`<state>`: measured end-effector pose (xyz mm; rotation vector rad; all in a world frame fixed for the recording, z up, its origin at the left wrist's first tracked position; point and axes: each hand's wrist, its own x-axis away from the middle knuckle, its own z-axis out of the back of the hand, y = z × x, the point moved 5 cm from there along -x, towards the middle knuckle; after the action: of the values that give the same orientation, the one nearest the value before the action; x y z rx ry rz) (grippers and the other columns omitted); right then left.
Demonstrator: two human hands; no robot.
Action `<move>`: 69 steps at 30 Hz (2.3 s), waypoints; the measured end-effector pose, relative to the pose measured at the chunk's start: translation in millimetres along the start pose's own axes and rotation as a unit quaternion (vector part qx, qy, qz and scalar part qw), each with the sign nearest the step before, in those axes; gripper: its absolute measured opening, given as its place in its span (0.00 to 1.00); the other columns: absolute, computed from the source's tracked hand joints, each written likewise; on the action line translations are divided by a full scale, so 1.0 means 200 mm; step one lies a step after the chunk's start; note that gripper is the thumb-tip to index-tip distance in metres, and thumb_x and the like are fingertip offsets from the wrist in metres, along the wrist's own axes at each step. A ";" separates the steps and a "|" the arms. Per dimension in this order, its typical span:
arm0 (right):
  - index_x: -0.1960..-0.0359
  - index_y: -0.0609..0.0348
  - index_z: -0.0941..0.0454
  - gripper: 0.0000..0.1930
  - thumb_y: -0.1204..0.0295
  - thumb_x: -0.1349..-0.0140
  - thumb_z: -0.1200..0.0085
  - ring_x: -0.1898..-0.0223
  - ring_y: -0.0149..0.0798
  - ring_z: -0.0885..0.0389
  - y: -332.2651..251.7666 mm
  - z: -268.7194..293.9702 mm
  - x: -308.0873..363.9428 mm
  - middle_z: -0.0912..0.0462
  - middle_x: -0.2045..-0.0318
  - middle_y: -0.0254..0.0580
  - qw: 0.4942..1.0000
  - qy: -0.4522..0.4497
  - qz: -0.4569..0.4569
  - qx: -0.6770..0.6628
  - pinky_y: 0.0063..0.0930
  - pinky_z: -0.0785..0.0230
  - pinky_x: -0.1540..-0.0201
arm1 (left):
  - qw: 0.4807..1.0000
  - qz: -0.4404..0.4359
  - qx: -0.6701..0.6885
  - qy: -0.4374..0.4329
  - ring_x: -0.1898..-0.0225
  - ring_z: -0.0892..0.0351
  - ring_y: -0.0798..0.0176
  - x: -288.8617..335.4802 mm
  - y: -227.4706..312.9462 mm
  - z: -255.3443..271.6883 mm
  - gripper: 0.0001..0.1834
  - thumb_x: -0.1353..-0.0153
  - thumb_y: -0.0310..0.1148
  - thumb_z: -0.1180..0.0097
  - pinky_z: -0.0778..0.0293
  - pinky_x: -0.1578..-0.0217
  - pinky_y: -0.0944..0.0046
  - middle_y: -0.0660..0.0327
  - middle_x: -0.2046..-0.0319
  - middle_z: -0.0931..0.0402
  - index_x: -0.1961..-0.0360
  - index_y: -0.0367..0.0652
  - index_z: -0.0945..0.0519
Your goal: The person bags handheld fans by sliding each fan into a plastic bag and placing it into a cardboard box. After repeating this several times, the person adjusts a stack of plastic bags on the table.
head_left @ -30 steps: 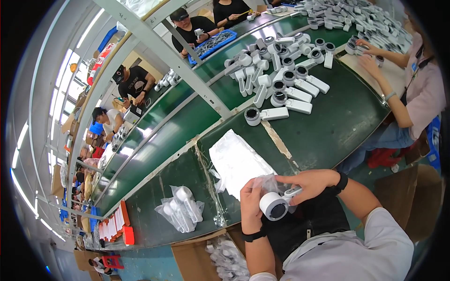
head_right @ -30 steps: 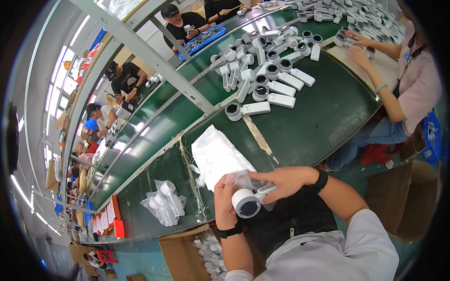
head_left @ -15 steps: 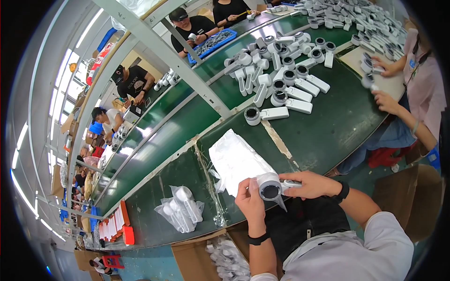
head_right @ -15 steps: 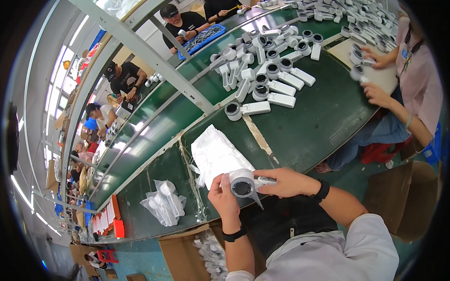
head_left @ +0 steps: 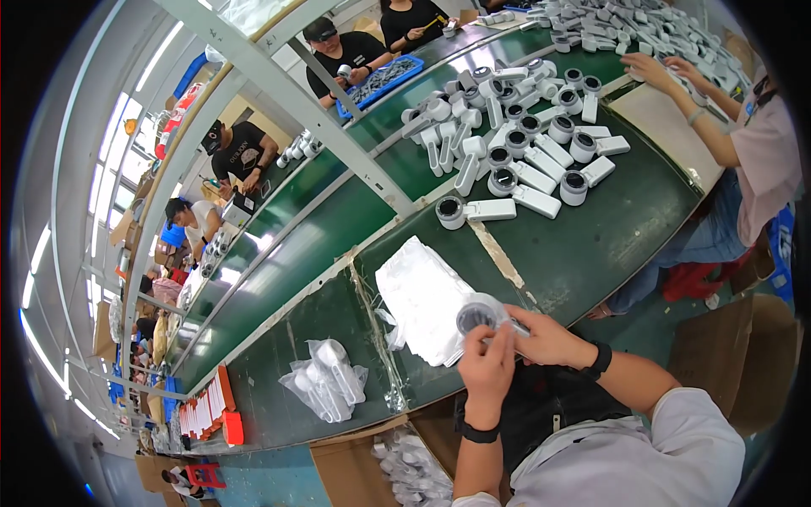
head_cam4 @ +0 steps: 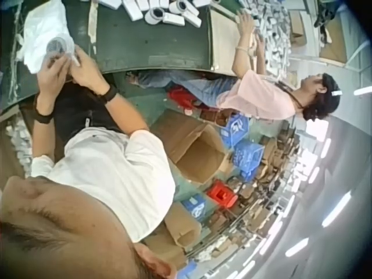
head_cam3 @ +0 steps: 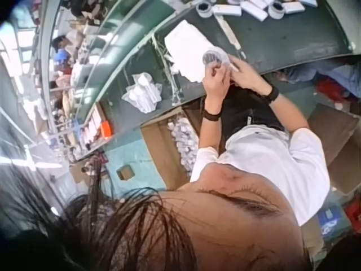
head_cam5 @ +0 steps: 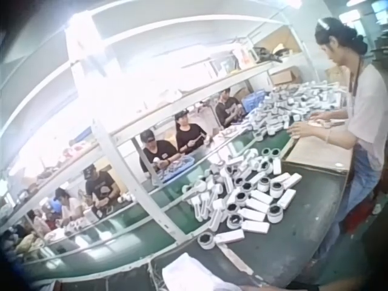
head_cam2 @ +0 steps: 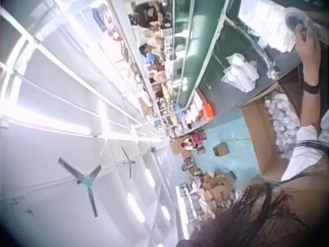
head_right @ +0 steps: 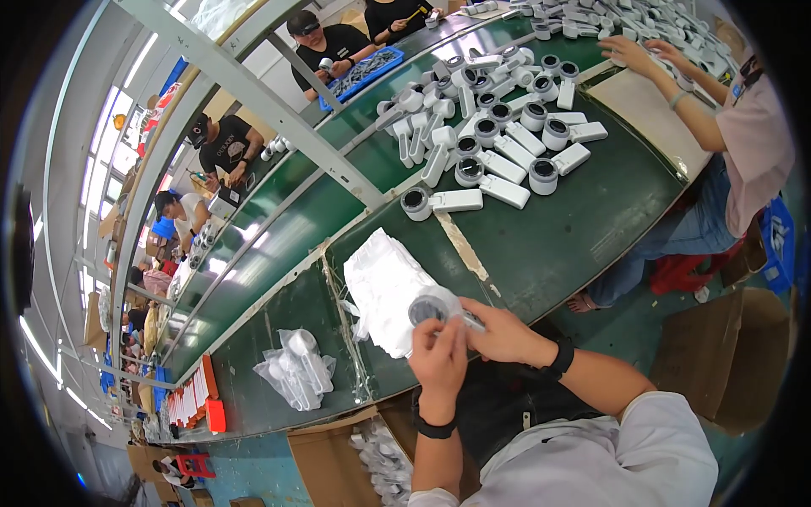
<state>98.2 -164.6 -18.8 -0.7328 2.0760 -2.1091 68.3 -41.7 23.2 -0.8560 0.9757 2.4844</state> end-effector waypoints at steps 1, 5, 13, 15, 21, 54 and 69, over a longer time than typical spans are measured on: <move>0.31 0.53 0.42 0.34 0.67 0.39 0.45 0.75 0.31 0.22 0.06 0.00 -0.03 0.19 0.66 0.43 1.000 0.003 0.001 0.000 0.27 0.28 0.72 | 1.000 -0.011 0.004 -0.023 0.78 0.25 0.62 0.01 0.04 -0.02 0.11 0.48 0.21 0.36 0.28 0.77 0.67 0.58 0.66 0.26 0.62 0.40 0.17; 0.28 0.52 0.50 0.37 0.78 0.38 0.49 0.63 0.32 0.21 0.07 -0.02 -0.05 0.22 0.55 0.48 0.985 0.028 0.089 -0.144 0.25 0.27 0.63 | 0.991 0.004 0.135 -0.011 0.74 0.23 0.61 0.04 0.05 -0.03 0.09 0.47 0.20 0.38 0.27 0.73 0.68 0.57 0.67 0.24 0.63 0.38 0.18; 0.32 0.61 0.42 0.29 0.78 0.36 0.51 0.52 0.30 0.24 0.03 -0.04 -0.08 0.23 0.50 0.43 0.953 0.047 0.146 -0.262 0.25 0.30 0.50 | 0.875 0.218 0.430 0.047 0.55 0.26 0.62 0.19 -0.19 0.01 0.22 0.43 0.24 0.43 0.27 0.54 0.63 0.57 0.54 0.28 0.46 0.36 0.31; 0.37 0.64 0.35 0.24 0.75 0.35 0.50 0.49 0.30 0.24 0.00 -0.06 -0.06 0.23 0.49 0.43 0.958 0.066 0.169 -0.223 0.25 0.31 0.47 | 0.793 0.329 0.505 0.092 0.44 0.32 0.59 0.21 -0.23 -0.05 0.28 0.37 0.30 0.47 0.30 0.46 0.59 0.55 0.44 0.34 0.37 0.39 0.41; 0.52 0.63 0.22 0.13 0.77 0.36 0.52 0.62 0.35 0.21 -0.15 -0.09 0.02 0.20 0.60 0.45 0.923 0.215 0.310 0.073 0.25 0.30 0.59 | 0.718 0.395 0.572 0.020 0.39 0.34 0.56 0.27 -0.17 -0.17 0.31 0.32 0.35 0.49 0.32 0.43 0.55 0.59 0.38 0.37 0.31 0.49 0.47; 0.68 0.66 0.20 0.05 0.82 0.47 0.45 0.81 0.35 0.22 -0.08 -0.18 0.06 0.21 0.79 0.44 0.874 0.132 0.452 0.122 0.25 0.32 0.78 | 0.768 0.404 0.384 0.316 0.64 0.19 0.58 0.47 -0.52 0.76 0.28 0.41 0.20 0.43 0.19 0.76 0.63 0.53 0.55 0.25 0.41 0.39 0.38; 0.62 0.61 0.21 0.08 0.76 0.44 0.43 0.71 0.38 0.23 -0.14 0.54 0.03 0.21 0.70 0.42 0.793 0.412 0.326 0.307 0.29 0.31 0.69 | 0.812 0.496 -0.122 0.284 0.71 0.25 0.64 0.84 -1.49 1.47 0.25 0.50 0.29 0.34 0.27 0.74 0.63 0.55 0.65 0.22 0.53 0.25 0.25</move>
<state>142.3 -263.6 5.6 1.0037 1.2890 -2.5529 -31.7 390.1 -62.0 -1.5307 1.6477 3.3461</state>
